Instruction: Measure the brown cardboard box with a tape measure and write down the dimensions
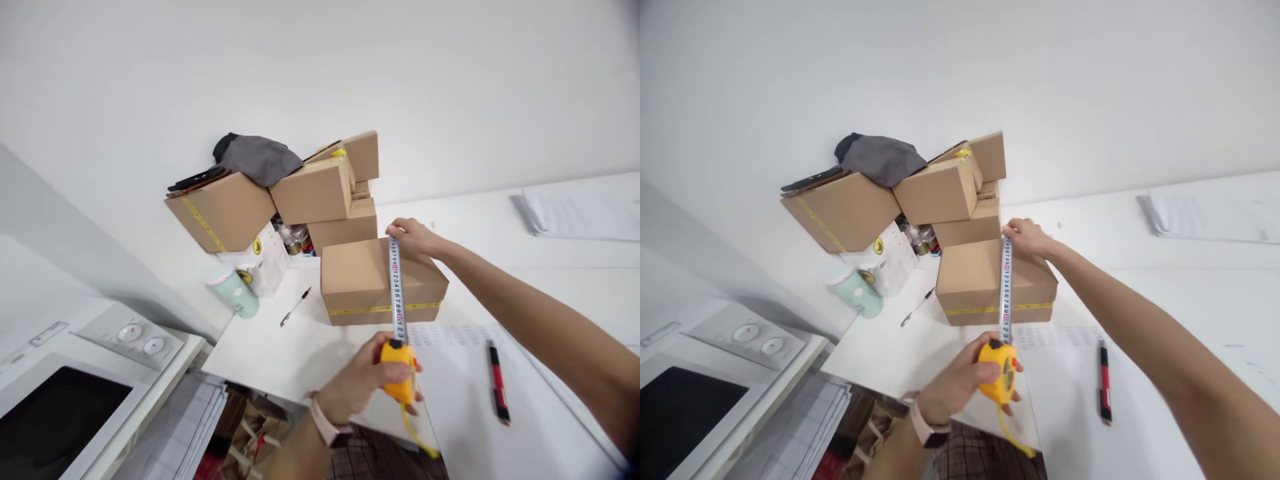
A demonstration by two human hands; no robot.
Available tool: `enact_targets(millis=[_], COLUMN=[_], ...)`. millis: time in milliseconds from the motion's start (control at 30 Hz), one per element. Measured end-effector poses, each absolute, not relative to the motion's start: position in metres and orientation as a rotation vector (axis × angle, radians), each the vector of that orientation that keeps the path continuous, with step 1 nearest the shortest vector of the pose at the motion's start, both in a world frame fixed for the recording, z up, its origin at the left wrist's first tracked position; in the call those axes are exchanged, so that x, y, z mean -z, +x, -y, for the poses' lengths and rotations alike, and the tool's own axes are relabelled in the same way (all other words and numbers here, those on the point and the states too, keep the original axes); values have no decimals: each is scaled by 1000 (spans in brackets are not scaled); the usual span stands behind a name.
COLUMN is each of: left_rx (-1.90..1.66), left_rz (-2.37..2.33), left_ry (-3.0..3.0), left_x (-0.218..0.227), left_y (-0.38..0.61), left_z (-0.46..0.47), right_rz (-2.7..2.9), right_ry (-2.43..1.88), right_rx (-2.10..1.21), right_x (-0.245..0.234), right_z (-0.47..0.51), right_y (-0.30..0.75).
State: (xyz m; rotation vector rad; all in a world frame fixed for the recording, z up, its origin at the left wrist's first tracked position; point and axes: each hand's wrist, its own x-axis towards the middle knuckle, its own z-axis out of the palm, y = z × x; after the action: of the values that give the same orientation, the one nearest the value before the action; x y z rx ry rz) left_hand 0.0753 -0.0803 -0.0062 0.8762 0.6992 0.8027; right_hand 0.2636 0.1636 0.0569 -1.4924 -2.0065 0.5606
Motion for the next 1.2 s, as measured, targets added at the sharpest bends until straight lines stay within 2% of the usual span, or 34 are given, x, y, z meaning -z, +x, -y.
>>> enact_targets(millis=[167, 433, 667, 833, 933, 1067, 1200], left_rx=[-1063, -1083, -1080, -1109, -1303, -1515, -1398], left_rz=[-636, -695, -749, -765, -884, -1135, -1136], left_ry=[760, 685, 680, 785, 877, 963, 1017], left_x=[7, -9, -11, -14, -11, 6, 20], left_y=[123, 133, 144, 108, 66, 18, 3], left_z=[65, 71, 69, 81, 93, 87, 66], right_rz=[2114, 2100, 2055, 1768, 1544, 1594, 1676], right_ry=[-1579, -1512, -1435, -1191, -1249, -1467, -1339], right_rx=[-524, -663, -716, -791, -757, -896, -1061], right_x=[-46, -20, -21, -40, -39, -6, 30], right_z=[-197, -216, -209, -193, -173, -126, -79], right_y=[226, 232, 231, 264, 309, 358, 365])
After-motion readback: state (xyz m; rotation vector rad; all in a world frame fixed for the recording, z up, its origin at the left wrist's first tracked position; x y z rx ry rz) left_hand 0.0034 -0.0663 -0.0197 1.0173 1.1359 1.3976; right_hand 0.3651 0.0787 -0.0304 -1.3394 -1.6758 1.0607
